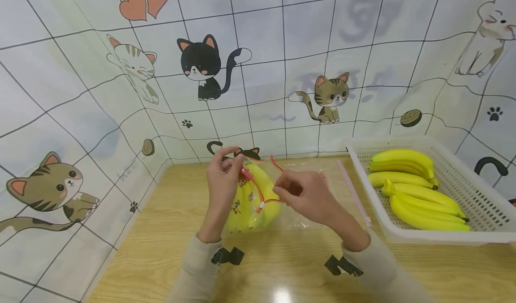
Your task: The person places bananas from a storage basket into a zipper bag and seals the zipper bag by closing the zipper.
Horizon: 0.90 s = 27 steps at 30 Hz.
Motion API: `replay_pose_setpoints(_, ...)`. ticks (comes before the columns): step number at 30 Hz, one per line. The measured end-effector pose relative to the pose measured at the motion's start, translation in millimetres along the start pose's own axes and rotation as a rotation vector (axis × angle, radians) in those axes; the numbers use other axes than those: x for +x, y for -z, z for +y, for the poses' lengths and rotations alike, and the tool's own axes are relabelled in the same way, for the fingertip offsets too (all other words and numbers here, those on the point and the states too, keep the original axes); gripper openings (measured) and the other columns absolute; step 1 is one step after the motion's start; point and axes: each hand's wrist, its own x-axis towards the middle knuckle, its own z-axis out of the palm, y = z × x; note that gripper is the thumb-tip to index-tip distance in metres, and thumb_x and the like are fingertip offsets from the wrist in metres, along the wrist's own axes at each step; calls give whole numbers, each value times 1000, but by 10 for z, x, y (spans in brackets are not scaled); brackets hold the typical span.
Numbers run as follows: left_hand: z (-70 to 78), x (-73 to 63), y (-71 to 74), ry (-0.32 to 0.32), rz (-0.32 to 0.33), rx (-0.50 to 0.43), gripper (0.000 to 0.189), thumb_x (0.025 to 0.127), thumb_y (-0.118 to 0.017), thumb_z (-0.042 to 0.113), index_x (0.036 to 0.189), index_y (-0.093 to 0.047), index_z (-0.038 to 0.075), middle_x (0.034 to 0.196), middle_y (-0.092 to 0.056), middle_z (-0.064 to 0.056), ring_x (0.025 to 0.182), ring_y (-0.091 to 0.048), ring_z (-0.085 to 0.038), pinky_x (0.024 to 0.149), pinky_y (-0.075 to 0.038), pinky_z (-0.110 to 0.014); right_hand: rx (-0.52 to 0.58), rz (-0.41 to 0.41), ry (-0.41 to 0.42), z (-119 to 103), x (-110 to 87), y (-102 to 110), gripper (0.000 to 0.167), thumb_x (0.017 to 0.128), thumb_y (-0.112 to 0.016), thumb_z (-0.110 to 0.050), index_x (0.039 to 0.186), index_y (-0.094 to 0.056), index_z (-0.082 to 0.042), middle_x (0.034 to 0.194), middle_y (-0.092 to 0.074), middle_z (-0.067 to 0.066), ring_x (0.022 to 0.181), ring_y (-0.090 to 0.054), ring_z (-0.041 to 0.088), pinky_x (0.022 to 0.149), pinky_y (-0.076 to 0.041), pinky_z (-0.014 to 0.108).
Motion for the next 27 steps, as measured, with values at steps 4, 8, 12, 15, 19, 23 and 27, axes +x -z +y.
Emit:
replay_pose_setpoints(4,20,8,13,46,6,-133,31,100,-70,15,129,-62,12,83,-73,-4,71,-72,-13,75,-64,-32,-72,-14,5,-11,-6,29,12,94,-76,-21,83,-71,-22,66,-62,-15,53,-48,1,51,-43,22)
replay_pose_setpoints(8,67,2,9,53,3,-215,32,100,-69,15,131,-61,10,96,-76,-12,76,-76,-14,79,-64,-34,-171,-60,-60,-10,20,80,16,94,-76,-35,81,-71,-26,67,-64,-18,54,-52,0,53,-45,22)
replay_pose_setpoints(12,114,-33,-9,70,8,-273,31,101,-67,17,130,-61,10,97,-77,-8,80,-77,-16,81,-64,-35,-222,-92,-190,2,52,150,25,92,-75,-47,81,-69,-25,72,-67,-15,58,-59,4,56,-49,26)
replay_pose_setpoints(15,145,-69,-39,82,18,-330,30,101,-68,17,130,-61,9,93,-78,-5,81,-78,-17,84,-64,-35,-231,-97,-264,17,71,197,29,90,-75,-51,82,-68,-25,76,-67,-12,65,-61,9,60,-50,28)
replay_pose_setpoints(19,197,-125,-94,87,31,-411,34,100,-68,14,133,-61,8,92,-77,-7,82,-78,-17,87,-63,-36,-212,-93,-282,41,77,235,27,90,-77,-50,85,-71,-24,80,-69,-11,71,-63,11,66,-52,29)
replay_pose_setpoints(23,260,-192,-146,100,23,-479,36,101,-66,11,137,-59,7,101,-78,-8,95,-78,-20,94,-60,-36,-172,-84,-281,56,84,256,25,90,-78,-47,88,-73,-23,81,-71,-9,71,-66,12,67,-54,31)
replay_pose_setpoints(27,322,-264,-201,123,12,-519,36,102,-64,9,136,-57,0,113,-77,-13,104,-77,-24,97,-59,-36,-125,-65,-327,106,113,259,23,92,-76,-43,91,-74,-20,84,-73,-5,70,-67,14,65,-55,32)
